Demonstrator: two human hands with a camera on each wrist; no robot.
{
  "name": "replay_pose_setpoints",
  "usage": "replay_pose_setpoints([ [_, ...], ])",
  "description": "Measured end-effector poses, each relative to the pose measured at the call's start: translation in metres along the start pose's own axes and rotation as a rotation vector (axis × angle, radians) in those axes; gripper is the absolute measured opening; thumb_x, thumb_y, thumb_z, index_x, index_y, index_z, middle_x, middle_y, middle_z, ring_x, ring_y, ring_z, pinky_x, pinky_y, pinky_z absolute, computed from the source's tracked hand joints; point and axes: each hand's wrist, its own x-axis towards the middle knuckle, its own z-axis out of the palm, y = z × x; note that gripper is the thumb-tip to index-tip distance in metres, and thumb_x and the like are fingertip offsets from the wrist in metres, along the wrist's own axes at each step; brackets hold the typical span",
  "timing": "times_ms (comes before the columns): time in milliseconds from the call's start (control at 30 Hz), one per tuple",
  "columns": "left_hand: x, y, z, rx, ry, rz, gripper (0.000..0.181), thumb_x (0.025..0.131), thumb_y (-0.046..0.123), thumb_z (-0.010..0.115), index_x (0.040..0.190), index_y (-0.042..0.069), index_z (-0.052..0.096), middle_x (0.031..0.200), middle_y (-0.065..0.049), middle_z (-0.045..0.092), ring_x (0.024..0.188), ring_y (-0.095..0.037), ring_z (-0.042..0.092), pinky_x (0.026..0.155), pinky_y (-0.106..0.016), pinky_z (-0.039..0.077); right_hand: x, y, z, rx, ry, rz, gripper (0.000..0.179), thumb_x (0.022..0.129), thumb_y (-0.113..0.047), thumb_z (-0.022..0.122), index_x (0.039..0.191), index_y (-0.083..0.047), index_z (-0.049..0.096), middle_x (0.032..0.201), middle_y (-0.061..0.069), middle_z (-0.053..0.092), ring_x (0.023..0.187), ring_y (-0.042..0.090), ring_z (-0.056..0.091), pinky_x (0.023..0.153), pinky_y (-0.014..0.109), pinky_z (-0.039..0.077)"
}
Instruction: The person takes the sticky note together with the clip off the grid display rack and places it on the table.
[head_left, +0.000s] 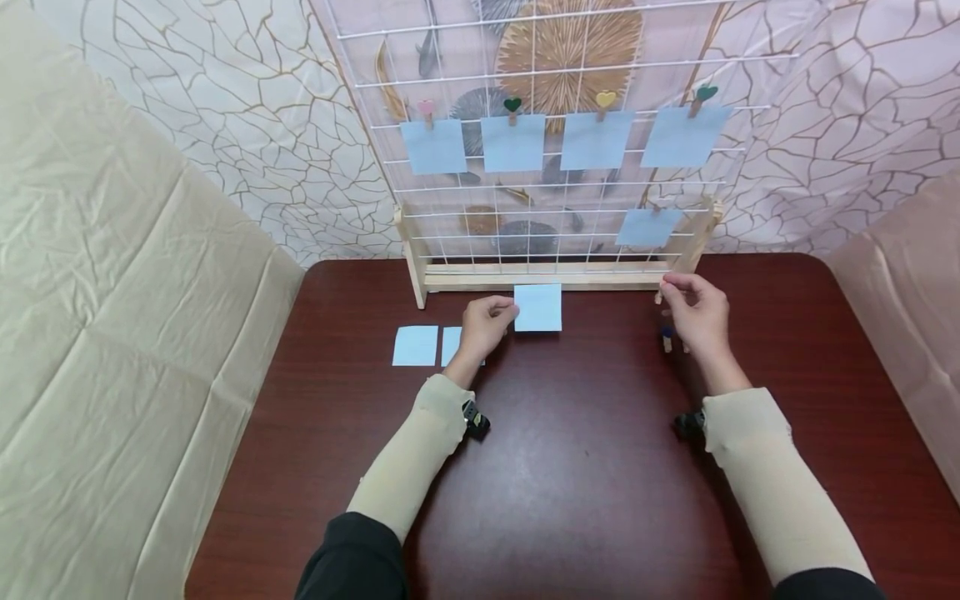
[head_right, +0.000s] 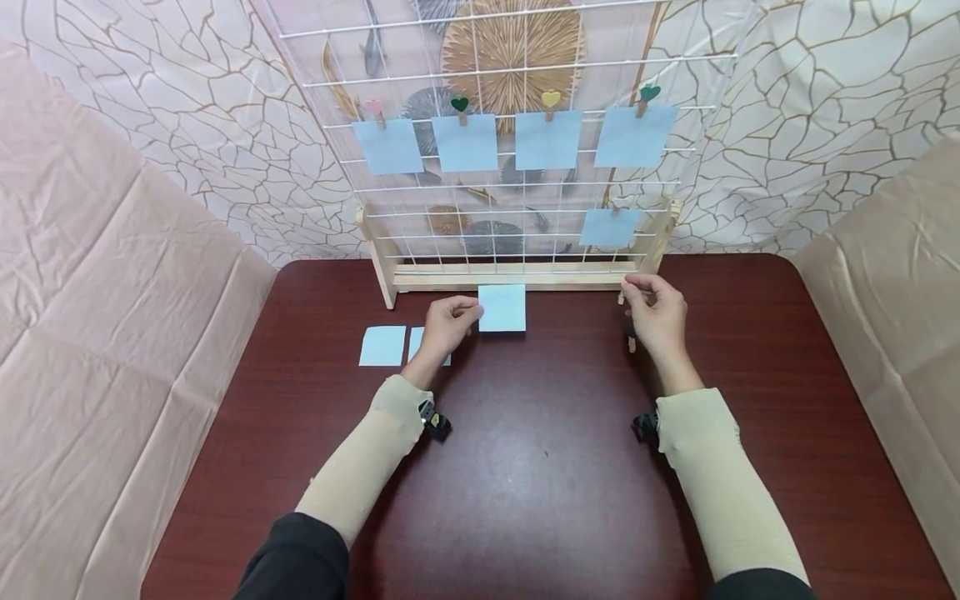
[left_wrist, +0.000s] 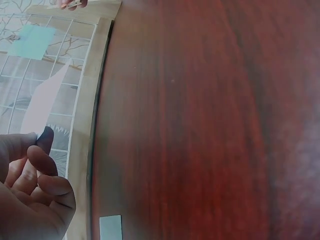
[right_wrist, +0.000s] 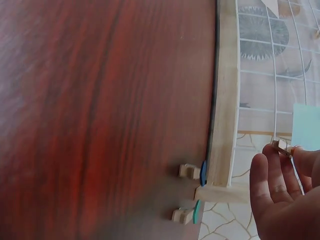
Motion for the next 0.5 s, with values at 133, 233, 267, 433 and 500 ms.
replay_pose_setpoints([
  [133, -0.002, -0.001, 0.001, 0.01, -0.006, -0.008, 0.024, 0.103, 0.02, 0.071, 0.119, 0.004, 0.078, 0.108, -0.012, 0.079, 0.076, -0.014, 0.07, 0.07, -0.026, 0.057, -0.002, 0.002, -0.004, 0.0, 0.015, 0.006, 0.018, 0.101, -0.001, 0.068, 0.114, 0.011, 0.071, 0.077, -0.012, 0.072, 0.061, -0.003, 0.066, 0.061, 0.014, 0.056],
  [233, -0.006, -0.002, 0.0, 0.011, -0.012, -0.002, 0.024, 0.102, 0.019, 0.071, 0.119, 0.003, 0.078, 0.107, -0.013, 0.079, 0.076, -0.015, 0.07, 0.069, -0.025, 0.056, 0.0, 0.01, -0.008, 0.012, 0.022, 0.029, 0.011, 0.101, -0.002, 0.068, 0.11, 0.001, 0.074, 0.076, -0.012, 0.072, 0.062, -0.002, 0.067, 0.061, 0.015, 0.057],
  [267, -0.007, -0.002, 0.0, 0.013, -0.014, -0.002, 0.024, 0.103, 0.018, 0.071, 0.119, 0.003, 0.078, 0.107, -0.013, 0.079, 0.077, -0.016, 0.07, 0.069, -0.026, 0.056, 0.002, 0.015, -0.009, 0.016, 0.024, 0.036, 0.012, 0.101, -0.003, 0.069, 0.111, 0.0, 0.075, 0.077, -0.012, 0.073, 0.063, -0.002, 0.068, 0.062, 0.016, 0.057],
  [433, -0.012, -0.007, -0.003, 0.024, -0.013, -0.013, 0.024, 0.103, 0.019, 0.071, 0.119, 0.004, 0.078, 0.106, -0.012, 0.079, 0.082, -0.019, 0.072, 0.072, -0.029, 0.058, 0.009, 0.043, -0.016, -0.014, 0.042, 0.057, 0.026, 0.102, -0.01, 0.071, 0.123, 0.005, 0.072, 0.084, -0.017, 0.073, 0.065, 0.0, 0.069, 0.062, 0.016, 0.057],
  [500, -0.014, -0.009, -0.004, 0.03, -0.011, -0.02, 0.024, 0.103, 0.02, 0.071, 0.119, 0.004, 0.078, 0.105, -0.011, 0.079, 0.08, -0.017, 0.071, 0.07, -0.027, 0.056, 0.009, 0.046, -0.019, -0.044, 0.049, 0.055, 0.03, 0.102, -0.012, 0.071, 0.124, 0.008, 0.07, 0.085, -0.019, 0.072, 0.064, 0.0, 0.068, 0.061, 0.016, 0.057],
])
